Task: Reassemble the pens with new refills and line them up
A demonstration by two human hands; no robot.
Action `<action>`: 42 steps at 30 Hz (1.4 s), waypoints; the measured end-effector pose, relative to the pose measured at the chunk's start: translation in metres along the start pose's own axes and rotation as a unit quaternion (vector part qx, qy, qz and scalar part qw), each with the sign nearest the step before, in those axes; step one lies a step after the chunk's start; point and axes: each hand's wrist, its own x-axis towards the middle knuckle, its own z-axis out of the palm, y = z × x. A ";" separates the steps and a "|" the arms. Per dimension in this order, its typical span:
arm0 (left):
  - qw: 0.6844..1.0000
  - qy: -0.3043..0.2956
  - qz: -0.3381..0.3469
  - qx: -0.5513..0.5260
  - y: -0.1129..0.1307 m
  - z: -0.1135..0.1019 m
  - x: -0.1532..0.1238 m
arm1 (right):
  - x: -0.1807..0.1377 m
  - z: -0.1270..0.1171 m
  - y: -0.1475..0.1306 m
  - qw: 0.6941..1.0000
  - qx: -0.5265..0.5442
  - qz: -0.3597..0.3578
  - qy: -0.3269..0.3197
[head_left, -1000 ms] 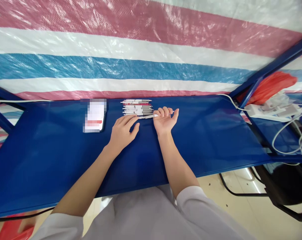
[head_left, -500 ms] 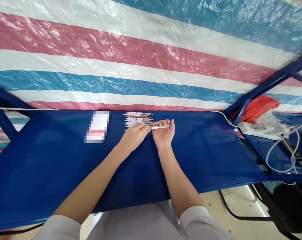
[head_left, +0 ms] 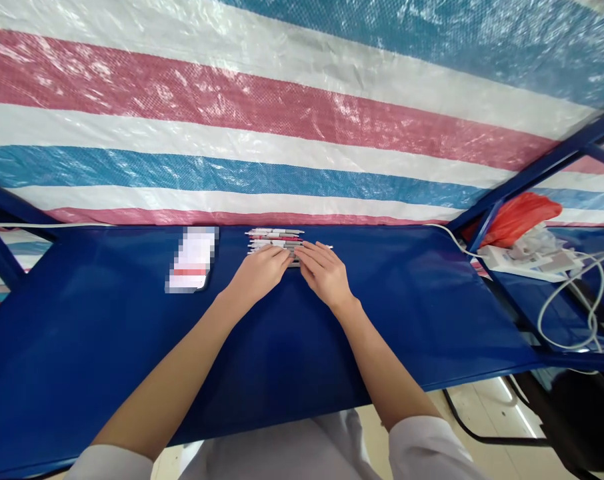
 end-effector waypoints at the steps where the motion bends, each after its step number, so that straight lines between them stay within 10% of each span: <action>1: 1.000 -0.005 0.005 -0.001 0.000 0.000 0.000 | 0.000 0.000 0.001 1.000 -0.016 -0.015 -0.009; 14: 0.997 0.069 -0.035 0.015 0.024 0.009 -0.025 | -0.005 -0.035 0.046 0.984 -0.124 -0.058 -0.112; 31: 0.999 -0.020 -0.046 -0.011 0.041 0.024 -0.052 | 0.009 -0.028 0.118 0.933 -0.232 0.076 -0.265; 42: 0.998 -0.036 -0.056 -0.015 0.041 0.022 -0.056 | 0.012 -0.018 0.130 0.941 -0.229 0.075 -0.239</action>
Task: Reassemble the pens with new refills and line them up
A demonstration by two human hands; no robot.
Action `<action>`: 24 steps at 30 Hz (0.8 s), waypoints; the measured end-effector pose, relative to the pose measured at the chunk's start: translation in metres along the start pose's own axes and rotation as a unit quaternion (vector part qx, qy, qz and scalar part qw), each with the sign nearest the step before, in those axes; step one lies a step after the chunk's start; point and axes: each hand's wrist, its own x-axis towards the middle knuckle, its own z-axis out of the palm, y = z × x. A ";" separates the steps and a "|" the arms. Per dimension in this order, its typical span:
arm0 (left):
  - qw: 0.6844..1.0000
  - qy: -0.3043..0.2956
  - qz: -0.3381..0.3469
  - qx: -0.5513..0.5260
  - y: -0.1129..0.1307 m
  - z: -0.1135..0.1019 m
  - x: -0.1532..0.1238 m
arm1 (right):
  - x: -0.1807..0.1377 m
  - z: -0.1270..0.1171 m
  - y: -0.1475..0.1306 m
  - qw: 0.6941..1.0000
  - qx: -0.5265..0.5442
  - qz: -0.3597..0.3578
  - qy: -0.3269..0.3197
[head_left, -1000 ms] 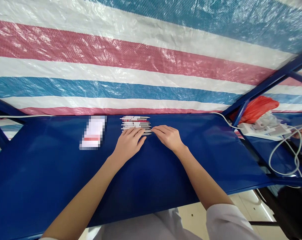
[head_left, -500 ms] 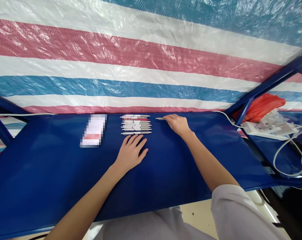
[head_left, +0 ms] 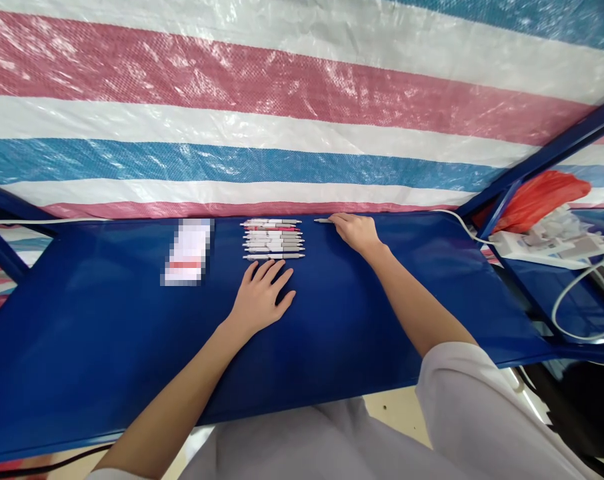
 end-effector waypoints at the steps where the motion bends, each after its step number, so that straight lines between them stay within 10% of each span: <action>1: 1.000 -0.001 0.000 0.003 0.000 0.000 0.000 | 0.001 0.001 0.000 1.000 0.002 -0.005 0.004; 24: 1.000 0.000 -0.011 -0.011 0.000 0.003 -0.002 | 0.009 0.002 0.003 0.999 0.003 -0.028 0.016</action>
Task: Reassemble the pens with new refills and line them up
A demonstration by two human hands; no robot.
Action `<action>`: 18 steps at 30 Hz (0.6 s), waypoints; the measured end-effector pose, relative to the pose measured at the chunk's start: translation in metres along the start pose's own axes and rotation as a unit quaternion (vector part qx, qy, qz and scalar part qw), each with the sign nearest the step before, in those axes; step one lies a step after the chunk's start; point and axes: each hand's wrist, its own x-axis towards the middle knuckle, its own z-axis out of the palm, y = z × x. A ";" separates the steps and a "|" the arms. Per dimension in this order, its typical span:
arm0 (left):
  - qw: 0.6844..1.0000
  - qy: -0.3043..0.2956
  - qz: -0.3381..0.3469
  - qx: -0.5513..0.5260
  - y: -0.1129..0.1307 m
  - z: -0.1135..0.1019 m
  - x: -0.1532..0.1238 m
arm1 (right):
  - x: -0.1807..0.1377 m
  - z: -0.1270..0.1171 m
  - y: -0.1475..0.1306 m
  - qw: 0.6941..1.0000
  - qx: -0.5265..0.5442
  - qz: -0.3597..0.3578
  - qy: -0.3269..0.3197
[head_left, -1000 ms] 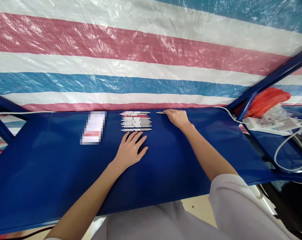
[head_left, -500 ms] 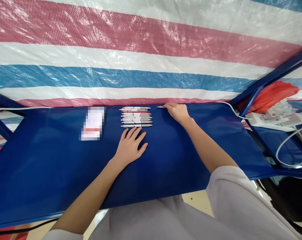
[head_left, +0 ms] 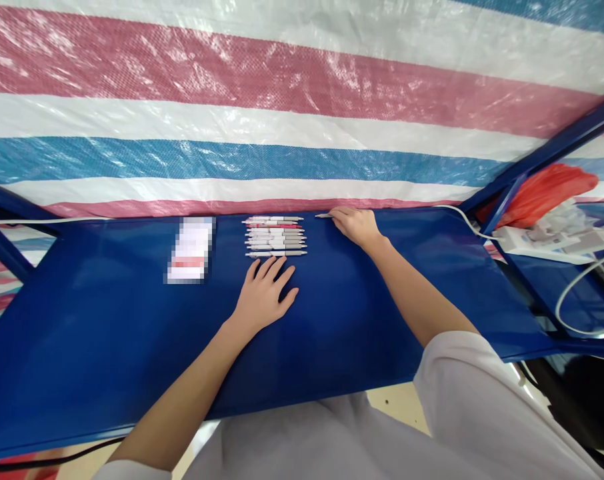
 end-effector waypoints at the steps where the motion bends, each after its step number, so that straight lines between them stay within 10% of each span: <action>1: 1.000 0.000 0.001 0.001 0.000 0.000 0.000 | 0.000 -0.001 -0.001 1.000 0.000 0.001 0.000; 18: 1.000 -0.003 0.010 0.006 -0.001 0.000 0.000 | -0.003 -0.012 -0.011 1.000 0.025 0.005 0.009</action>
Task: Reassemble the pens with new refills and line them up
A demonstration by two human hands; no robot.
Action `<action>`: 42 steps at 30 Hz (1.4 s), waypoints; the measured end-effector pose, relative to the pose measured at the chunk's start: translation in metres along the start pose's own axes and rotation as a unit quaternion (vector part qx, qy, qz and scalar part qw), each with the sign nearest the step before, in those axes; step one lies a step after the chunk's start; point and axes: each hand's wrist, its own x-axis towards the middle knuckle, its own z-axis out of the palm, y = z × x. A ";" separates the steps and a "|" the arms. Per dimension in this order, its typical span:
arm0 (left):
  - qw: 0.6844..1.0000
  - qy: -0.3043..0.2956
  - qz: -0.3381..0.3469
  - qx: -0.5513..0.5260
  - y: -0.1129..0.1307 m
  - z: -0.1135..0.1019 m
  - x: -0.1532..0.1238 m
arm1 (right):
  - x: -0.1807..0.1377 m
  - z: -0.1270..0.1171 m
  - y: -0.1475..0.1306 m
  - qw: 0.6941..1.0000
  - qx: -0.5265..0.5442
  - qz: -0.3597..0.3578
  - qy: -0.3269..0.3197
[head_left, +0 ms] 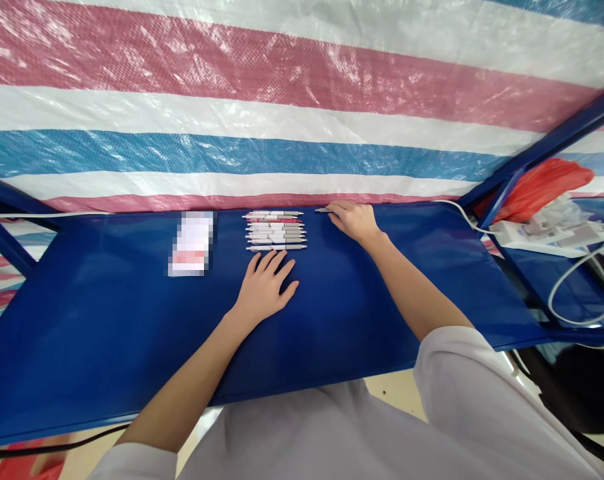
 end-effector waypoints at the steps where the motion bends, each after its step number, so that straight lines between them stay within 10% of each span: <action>1: 1.000 0.001 0.000 0.001 0.000 0.000 0.000 | -0.002 -0.003 -0.004 1.000 0.004 0.004 0.001; 23: 1.000 -0.014 -0.004 -0.014 -0.031 -0.015 -0.024 | -0.071 -0.019 -0.143 0.983 0.167 -0.008 0.069; 42: 0.999 0.019 -0.028 0.007 -0.038 -0.021 0.008 | -0.079 -0.008 -0.142 0.975 0.210 -0.056 0.036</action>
